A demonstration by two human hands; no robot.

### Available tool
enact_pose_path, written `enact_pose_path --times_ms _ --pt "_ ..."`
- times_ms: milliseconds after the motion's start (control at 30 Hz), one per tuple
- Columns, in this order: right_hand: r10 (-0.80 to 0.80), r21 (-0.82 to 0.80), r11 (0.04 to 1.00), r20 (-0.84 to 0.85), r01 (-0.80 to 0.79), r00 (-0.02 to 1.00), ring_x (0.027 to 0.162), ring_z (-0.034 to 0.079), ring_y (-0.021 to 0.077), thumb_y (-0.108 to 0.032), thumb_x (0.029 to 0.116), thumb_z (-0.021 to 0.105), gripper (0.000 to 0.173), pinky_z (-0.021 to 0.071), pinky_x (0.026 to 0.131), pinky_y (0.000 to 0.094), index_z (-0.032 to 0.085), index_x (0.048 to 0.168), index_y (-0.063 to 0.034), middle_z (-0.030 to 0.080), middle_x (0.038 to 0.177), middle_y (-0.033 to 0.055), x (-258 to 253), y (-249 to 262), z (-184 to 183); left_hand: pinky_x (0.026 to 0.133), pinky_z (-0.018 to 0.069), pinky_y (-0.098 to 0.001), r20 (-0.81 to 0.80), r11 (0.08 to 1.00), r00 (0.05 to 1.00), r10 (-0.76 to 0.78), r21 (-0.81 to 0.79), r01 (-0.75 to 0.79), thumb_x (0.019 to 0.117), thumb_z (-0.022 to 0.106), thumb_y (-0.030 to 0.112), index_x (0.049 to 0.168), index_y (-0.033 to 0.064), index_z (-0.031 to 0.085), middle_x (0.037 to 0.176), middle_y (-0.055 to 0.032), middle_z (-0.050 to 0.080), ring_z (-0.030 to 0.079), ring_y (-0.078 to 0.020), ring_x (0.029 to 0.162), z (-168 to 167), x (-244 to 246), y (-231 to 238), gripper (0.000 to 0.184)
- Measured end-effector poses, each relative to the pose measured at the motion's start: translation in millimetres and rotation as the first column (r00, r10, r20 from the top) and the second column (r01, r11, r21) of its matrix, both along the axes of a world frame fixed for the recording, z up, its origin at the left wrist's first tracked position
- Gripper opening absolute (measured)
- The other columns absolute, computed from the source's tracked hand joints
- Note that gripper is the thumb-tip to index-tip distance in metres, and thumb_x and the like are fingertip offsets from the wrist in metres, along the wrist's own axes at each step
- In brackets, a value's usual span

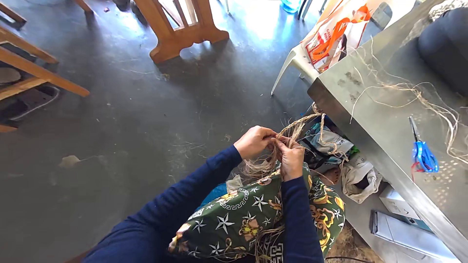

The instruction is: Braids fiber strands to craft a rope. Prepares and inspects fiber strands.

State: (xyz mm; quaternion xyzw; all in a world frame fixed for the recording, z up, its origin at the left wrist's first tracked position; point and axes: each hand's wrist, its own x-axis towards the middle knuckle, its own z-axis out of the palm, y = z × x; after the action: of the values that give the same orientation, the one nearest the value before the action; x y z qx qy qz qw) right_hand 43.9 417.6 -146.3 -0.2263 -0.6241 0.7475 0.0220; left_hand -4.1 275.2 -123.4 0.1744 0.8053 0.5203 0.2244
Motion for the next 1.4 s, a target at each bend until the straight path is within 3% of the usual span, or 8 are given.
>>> enact_pose_path --times_ms 33,167,300,467,667,867,1033,1400 --pt "0.010 0.013 1.000 -0.005 -0.010 1.000 0.049 0.046 0.0038 0.007 0.0876 0.074 0.012 0.0399 0.046 0.0201 0.073 0.098 0.0007 0.066 0.071 0.0032 0 0 -1 0.071 0.0539 -0.0339 -0.012 0.999 1.000 -0.026 -0.048 0.025 0.1044 0.057 0.007 0.112 -0.0003 0.073 0.081 -0.0066 0.070 0.063 -0.0128 0.070 3 -4 -3 0.020" --pt "0.059 0.054 0.997 -0.008 -0.058 0.998 0.059 0.062 0.0073 0.009 0.0852 0.075 0.027 0.0511 0.054 0.0229 0.068 0.110 0.0012 0.071 0.078 0.0065 3 2 -2 0.067 0.0514 -0.0354 -0.042 0.967 0.986 -0.164 -0.206 0.152 0.1023 0.060 0.006 0.096 0.0032 0.077 0.074 -0.0042 0.069 0.061 -0.0126 0.065 13 -17 -9 0.018" --pt "0.074 0.060 0.995 -0.006 -0.073 0.997 0.059 0.061 0.0075 0.010 0.0836 0.076 0.028 0.0508 0.054 0.0224 0.068 0.109 0.0031 0.070 0.077 0.0071 4 3 -3 0.080 0.0566 -0.0418 -0.081 0.936 0.962 -0.261 -0.266 0.232 0.1023 0.058 0.005 0.094 0.0023 0.075 0.084 -0.0082 0.073 0.069 -0.0180 0.078 17 -21 -10 0.019" --pt "0.094 0.073 0.993 0.011 -0.095 0.995 0.058 0.061 0.0081 0.010 0.0846 0.075 0.027 0.0502 0.053 0.0226 0.068 0.110 0.0032 0.070 0.076 0.0076 7 4 -2 0.079 0.0546 -0.0403 -0.095 0.931 0.951 -0.294 -0.254 0.262 0.1041 0.053 0.003 0.100 -0.0019 0.070 0.087 -0.0107 0.070 0.066 -0.0195 0.079 14 -20 -10 0.018" --pt "0.072 0.049 0.996 0.006 -0.072 0.997 0.052 0.055 0.0061 0.010 0.0843 0.075 0.028 0.0442 0.047 0.0205 0.068 0.111 0.0036 0.069 0.072 0.0069 6 4 -4 0.067 0.0510 -0.0332 -0.096 0.986 0.983 -0.156 -0.066 0.150 0.1003 0.063 0.009 0.088 -0.0003 0.073 0.075 -0.0065 0.068 0.061 -0.0119 0.066 1 -15 -9 0.018" --pt "0.082 0.095 0.992 -0.017 -0.080 0.996 0.056 0.059 0.0064 0.010 0.0842 0.075 0.026 0.0484 0.051 0.0219 0.068 0.108 0.0027 0.070 0.073 0.0062 6 4 -1 0.069 0.0534 -0.0283 0.010 0.997 0.999 -0.050 0.066 0.049 0.0970 0.067 0.005 0.086 -0.0004 0.074 0.076 -0.0042 0.071 0.064 -0.0074 0.068 0 -12 -12 0.014" --pt "0.097 0.137 0.987 -0.075 -0.086 0.992 0.059 0.061 0.0051 0.010 0.0827 0.077 0.029 0.0505 0.054 0.0216 0.068 0.109 0.0006 0.070 0.073 0.0035 6 5 1 0.047 0.0329 -0.0167 0.236 0.987 0.972 -0.022 0.162 -0.017 0.0991 0.064 0.005 0.084 0.0017 0.072 0.070 0.0012 0.068 0.043 0.0020 0.049 6 -13 -14 0.018" --pt "0.100 0.175 0.981 -0.111 -0.080 0.989 0.057 0.060 0.0030 0.008 0.0791 0.081 0.032 0.0498 0.054 0.0200 0.068 0.107 -0.0004 0.069 0.071 0.0016 8 7 3 0.047 0.0341 -0.0161 0.264 0.983 0.964 0.044 0.159 -0.088 0.0955 0.066 -0.002 0.087 -0.0001 0.072 0.070 0.0004 0.068 0.045 0.0021 0.049 8 -6 -9 0.011"
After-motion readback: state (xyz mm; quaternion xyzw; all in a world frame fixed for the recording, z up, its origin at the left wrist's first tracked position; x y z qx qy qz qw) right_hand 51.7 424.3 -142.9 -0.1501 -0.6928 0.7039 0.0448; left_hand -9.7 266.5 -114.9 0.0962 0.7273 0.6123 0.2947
